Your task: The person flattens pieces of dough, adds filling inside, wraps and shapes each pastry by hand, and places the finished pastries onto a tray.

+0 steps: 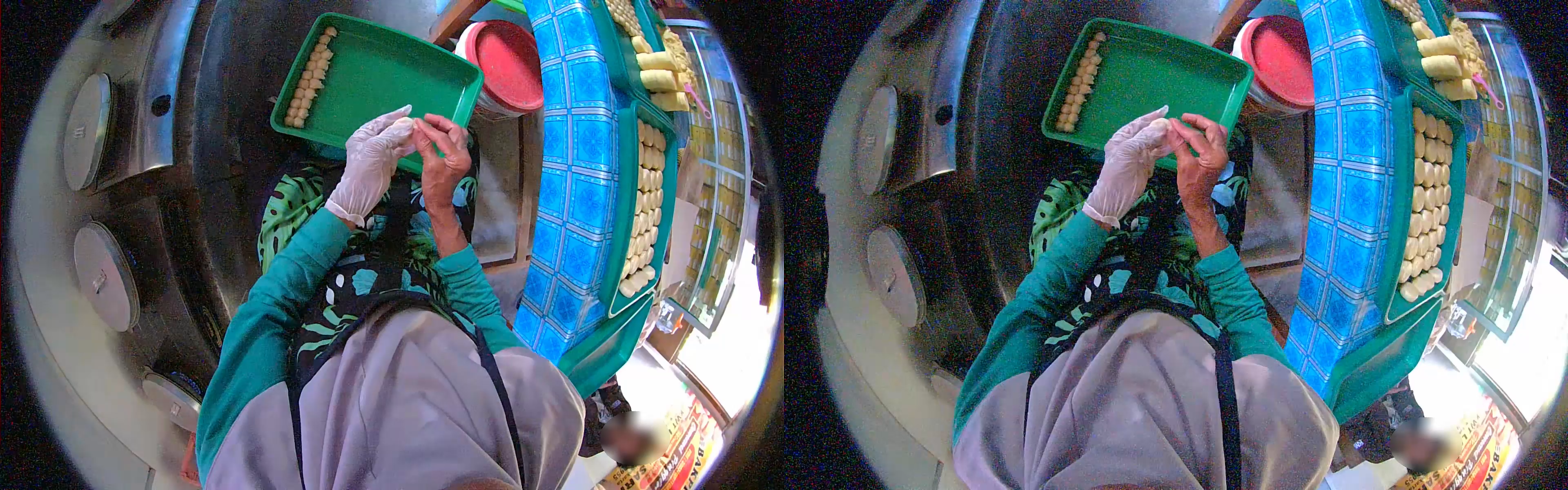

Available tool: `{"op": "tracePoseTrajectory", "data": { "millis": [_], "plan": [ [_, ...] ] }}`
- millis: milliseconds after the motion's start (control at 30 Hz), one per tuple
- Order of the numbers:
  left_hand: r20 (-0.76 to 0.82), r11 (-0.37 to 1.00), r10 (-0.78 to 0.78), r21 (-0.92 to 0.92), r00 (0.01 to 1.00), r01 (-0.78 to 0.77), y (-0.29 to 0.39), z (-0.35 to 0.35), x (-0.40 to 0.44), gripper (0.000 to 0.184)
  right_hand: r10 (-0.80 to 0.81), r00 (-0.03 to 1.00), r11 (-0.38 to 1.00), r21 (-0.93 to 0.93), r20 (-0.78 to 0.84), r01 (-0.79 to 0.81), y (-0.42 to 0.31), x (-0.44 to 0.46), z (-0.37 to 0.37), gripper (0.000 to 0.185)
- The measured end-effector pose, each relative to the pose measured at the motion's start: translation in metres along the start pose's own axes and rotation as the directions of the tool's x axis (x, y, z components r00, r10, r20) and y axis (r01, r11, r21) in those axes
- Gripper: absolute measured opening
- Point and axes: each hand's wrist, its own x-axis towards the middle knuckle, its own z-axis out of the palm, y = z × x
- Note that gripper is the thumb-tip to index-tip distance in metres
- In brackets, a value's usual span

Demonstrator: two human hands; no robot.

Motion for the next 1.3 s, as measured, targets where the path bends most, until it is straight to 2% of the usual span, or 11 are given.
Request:
{"op": "tracePoseTrajectory", "data": {
  "millis": [233, 367, 433, 500, 567, 633, 700, 900, 967, 1200, 1300],
  "plan": [
    [-0.088, 0.983, 0.119, 0.148, 0.989, -0.106, -0.007, 0.003, 0.002, 0.032, -0.213, 0.976, 0.950, -0.239, -0.036, 0.199, -0.007, -0.002, -0.001, 0.010],
    [-0.123, 0.970, 0.185, 0.179, 0.975, -0.162, -0.009, -0.003, 0.005, 0.034, -0.183, 0.983, 0.955, -0.241, -0.012, 0.174, -0.014, -0.010, -0.002, 0.010],
    [-0.120, 0.989, 0.133, 0.073, 0.984, -0.125, -0.009, -0.015, 0.013, 0.033, 0.091, 0.994, 0.993, 0.081, -0.059, -0.086, -0.018, -0.014, -0.003, 0.008],
    [-0.112, 0.996, 0.081, -0.032, 0.990, -0.085, -0.005, -0.023, 0.015, 0.033, 0.175, 0.980, 0.969, 0.191, -0.090, -0.156, -0.007, -0.013, -0.009, 0.005],
    [-0.028, 0.976, 0.026, -0.215, 0.999, -0.032, 0.002, -0.024, 0.014, 0.031, 0.282, 0.957, 0.956, 0.102, -0.069, -0.274, 0.009, -0.007, -0.019, 0.007],
    [0.036, 0.968, -0.011, -0.250, 0.999, 0.019, 0.003, -0.026, 0.016, 0.035, 0.165, 0.982, 0.986, -0.025, -0.093, -0.168, 0.033, 0.001, -0.022, 0.010],
    [0.094, 0.956, -0.043, -0.284, 0.995, 0.068, 0.004, -0.029, 0.015, 0.038, 0.223, 0.971, 0.961, -0.186, 0.089, -0.204, 0.058, 0.008, -0.023, 0.010],
    [0.115, 0.980, -0.023, -0.196, 0.993, 0.046, 0.018, -0.022, 0.004, 0.041, 0.133, 0.940, 0.907, -0.420, 0.315, 0.012, 0.091, 0.015, -0.003, 0.001],
    [0.116, 0.978, -0.069, -0.188, 0.991, 0.090, 0.023, -0.015, 0.001, 0.033, 0.098, 0.921, 0.778, -0.606, 0.377, 0.165, 0.101, 0.014, 0.009, 0.003],
    [0.089, 0.996, -0.055, -0.068, 0.994, 0.061, 0.027, -0.006, 0.001, 0.035, -0.031, 0.920, 0.767, -0.581, 0.391, 0.272, 0.093, 0.021, -0.005, 0.005],
    [0.139, 0.999, -0.010, -0.037, 0.990, 0.015, 0.024, -0.001, -0.005, 0.037, 0.242, 0.923, 0.769, -0.640, 0.299, 0.006, 0.040, 0.028, -0.018, 0.006]
  ]
}}
